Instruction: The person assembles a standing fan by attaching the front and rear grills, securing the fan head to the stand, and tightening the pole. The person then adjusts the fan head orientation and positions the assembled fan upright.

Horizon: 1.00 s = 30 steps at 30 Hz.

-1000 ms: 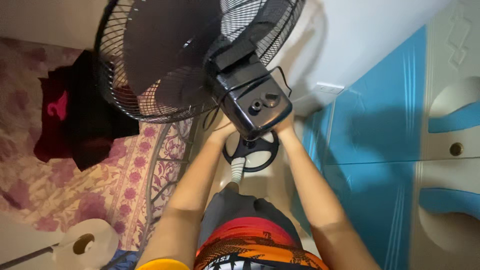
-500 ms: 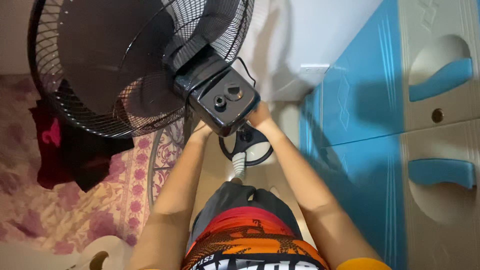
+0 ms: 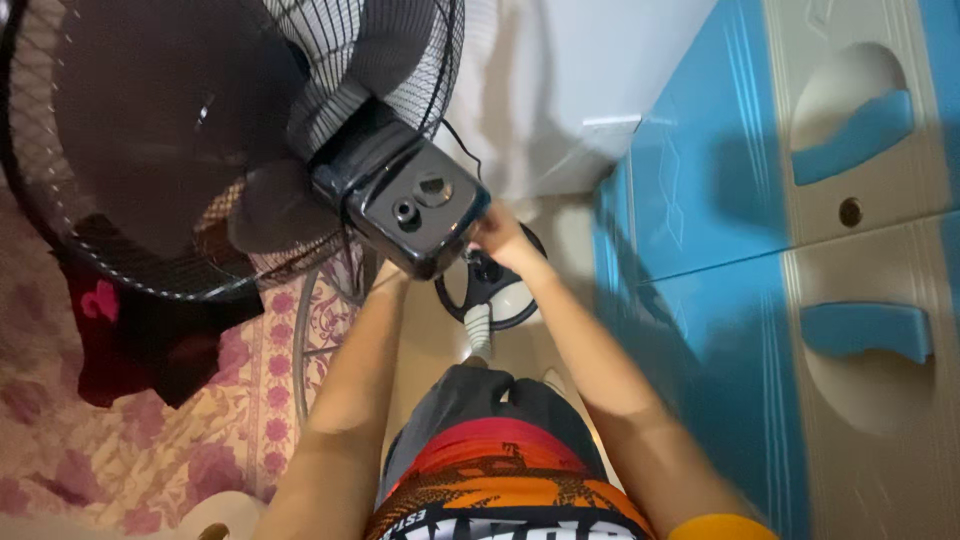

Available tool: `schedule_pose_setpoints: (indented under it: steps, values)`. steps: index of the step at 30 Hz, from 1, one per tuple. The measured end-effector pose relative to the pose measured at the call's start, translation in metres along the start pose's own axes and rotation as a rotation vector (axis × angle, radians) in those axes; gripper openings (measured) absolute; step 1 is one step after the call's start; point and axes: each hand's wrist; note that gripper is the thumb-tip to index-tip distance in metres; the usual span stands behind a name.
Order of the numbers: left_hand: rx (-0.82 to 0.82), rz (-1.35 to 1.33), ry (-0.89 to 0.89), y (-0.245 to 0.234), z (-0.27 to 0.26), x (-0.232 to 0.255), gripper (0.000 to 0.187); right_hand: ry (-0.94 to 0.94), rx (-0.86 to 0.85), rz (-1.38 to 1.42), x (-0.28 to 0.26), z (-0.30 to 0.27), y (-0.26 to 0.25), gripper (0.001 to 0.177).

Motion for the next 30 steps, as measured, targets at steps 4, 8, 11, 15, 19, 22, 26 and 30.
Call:
schedule_pose_setpoints:
  steps: [4,8,11,15,19,22,26,30]
  values:
    - [0.004,-0.004,0.006,-0.001,-0.011,0.002,0.042,-0.089,-0.06,-0.688,0.013,-0.002,0.01,0.043]
    - [0.013,-0.026,0.029,0.007,-0.003,0.008,0.043,-0.196,0.038,-0.95,0.04,0.018,0.022,0.042]
    - [0.031,-0.047,0.025,0.015,-0.009,0.001,0.043,-0.244,0.179,-0.807,0.065,0.039,0.046,0.042]
    - [0.083,-0.101,0.04,0.026,-0.014,0.003,0.043,-0.259,0.222,-0.707,0.075,0.056,0.061,0.041]
    - [0.123,-0.124,0.076,0.021,-0.008,0.01,0.044,-0.216,0.167,-0.641,0.062,0.06,0.054,0.041]
    - [0.182,-0.134,0.102,0.011,-0.003,0.011,0.044,-0.186,0.171,-0.611,0.054,0.059,0.032,0.04]
    - [0.216,-0.144,0.102,0.05,-0.008,0.003,0.044,-0.168,0.364,-0.508,0.067,0.045,0.041,0.04]
    - [0.242,-0.168,0.085,0.077,-0.014,0.001,0.045,-0.106,0.49,-0.341,0.091,0.052,0.053,0.039]
Point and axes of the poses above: each hand's wrist, its own z-axis towards the middle knuckle, its own y-axis out of the palm, x = y × z, and after that the axes turned 13 degrees about -z, right-handed
